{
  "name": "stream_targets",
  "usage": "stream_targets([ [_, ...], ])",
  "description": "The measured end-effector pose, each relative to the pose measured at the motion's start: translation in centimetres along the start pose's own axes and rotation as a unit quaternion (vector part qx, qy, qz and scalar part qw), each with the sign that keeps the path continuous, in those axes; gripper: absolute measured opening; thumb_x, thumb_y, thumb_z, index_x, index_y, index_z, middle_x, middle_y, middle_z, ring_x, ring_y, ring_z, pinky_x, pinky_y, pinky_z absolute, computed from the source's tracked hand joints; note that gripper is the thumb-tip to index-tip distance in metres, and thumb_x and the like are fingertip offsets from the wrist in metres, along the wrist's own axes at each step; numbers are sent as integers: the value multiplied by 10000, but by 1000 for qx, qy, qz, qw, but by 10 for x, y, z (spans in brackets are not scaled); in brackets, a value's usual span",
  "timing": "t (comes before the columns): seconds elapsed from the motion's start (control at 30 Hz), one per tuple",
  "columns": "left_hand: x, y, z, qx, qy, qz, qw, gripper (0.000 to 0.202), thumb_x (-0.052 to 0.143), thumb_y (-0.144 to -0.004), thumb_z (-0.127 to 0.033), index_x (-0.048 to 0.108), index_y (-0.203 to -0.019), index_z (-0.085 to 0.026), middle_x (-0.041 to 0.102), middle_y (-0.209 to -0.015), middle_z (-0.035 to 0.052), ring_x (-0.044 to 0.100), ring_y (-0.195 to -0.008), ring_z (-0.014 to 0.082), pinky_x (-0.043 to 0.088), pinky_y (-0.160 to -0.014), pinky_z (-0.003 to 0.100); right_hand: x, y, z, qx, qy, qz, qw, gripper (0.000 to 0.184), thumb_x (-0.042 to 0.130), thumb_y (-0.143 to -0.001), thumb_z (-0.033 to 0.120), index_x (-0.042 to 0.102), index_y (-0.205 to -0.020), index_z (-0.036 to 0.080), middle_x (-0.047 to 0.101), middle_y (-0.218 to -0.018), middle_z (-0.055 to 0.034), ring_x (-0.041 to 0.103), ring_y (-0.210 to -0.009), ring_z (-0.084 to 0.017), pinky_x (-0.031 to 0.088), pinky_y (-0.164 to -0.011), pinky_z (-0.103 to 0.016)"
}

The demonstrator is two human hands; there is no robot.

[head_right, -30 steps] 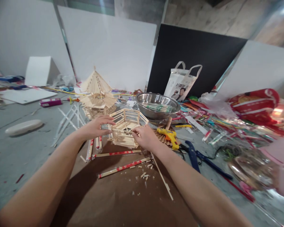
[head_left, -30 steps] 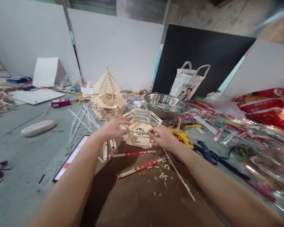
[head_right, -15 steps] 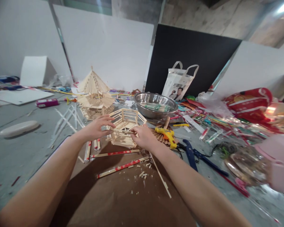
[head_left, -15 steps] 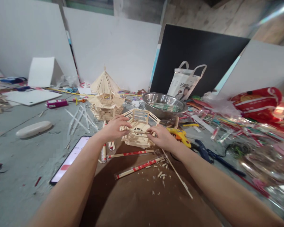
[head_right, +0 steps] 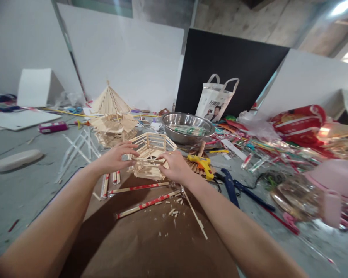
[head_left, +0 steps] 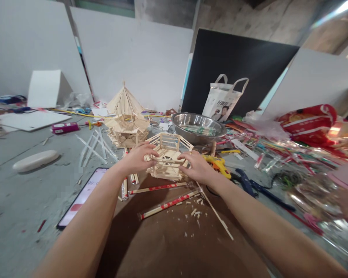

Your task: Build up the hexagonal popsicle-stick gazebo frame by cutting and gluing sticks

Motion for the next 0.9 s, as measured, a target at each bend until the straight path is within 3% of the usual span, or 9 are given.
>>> stream_targets([
  [0.2, -5, 2, 0, -32, 11, 14, 999, 311, 523, -684, -339, 600, -942, -185, 496, -1172, 79, 343, -1159, 235, 264, -968, 407, -10, 8, -2, 27, 2, 1, 1000, 289, 557, -686, 270, 556, -952, 158, 596, -1004, -84, 500, -955, -206, 345, -838, -348],
  [0.33, -12, 4, 3, -30, 18, -23, 999, 301, 477, -712, -308, 594, -959, -182, 480, -1190, 73, 323, -1177, 221, 257, -980, 390, -23, 23, -12, 66, -5, -29, 997, 282, 516, -723, 308, 549, -968, 172, 593, -1018, -66, 514, -950, -194, 359, -834, -329],
  [0.43, -18, 3, 1, -41, -6, -94, 995, 258, 455, -732, -297, 610, -910, -192, 525, -1136, 55, 388, -1124, 207, 282, -966, 384, -31, 39, -29, 163, 7, -49, 985, 252, 470, -747, 325, 566, -935, 187, 619, -965, -53, 555, -879, -185, 397, -768, -301],
  [0.57, -20, 0, -12, -62, -69, -177, 980, 261, 412, -775, -319, 630, -858, -203, 567, -1066, 46, 403, -1099, 212, 293, -948, 394, -38, 56, -54, 336, 103, -30, 936, 253, 412, -760, 311, 597, -872, 180, 646, -875, -77, 582, -804, -213, 412, -684, -307],
  [0.77, -5, -2, -38, -34, -145, -106, 983, 271, 421, -778, -365, 649, -851, -239, 499, -1180, 47, 264, -1195, 286, 203, -948, 500, -36, 69, -77, 418, 250, 97, 868, 351, 333, -774, 318, 603, -914, 142, 625, -905, -167, 572, -841, -288, 392, -663, -370],
  [0.9, 4, -3, -41, -29, -161, -70, 984, 262, 422, -779, -370, 654, -827, -257, 483, -1201, 41, 243, -1210, 281, 193, -945, 501, -32, 72, -84, 434, 260, 139, 851, 352, 337, -777, 330, 612, -900, 148, 627, -915, -142, 563, -868, -283, 369, -727, -398],
])
Point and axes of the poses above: each hand's wrist, its own y-axis away from the middle knuckle, its own x-axis out of the palm, z = x × y, the point moved 1 cm from there along -y, towards the middle knuckle
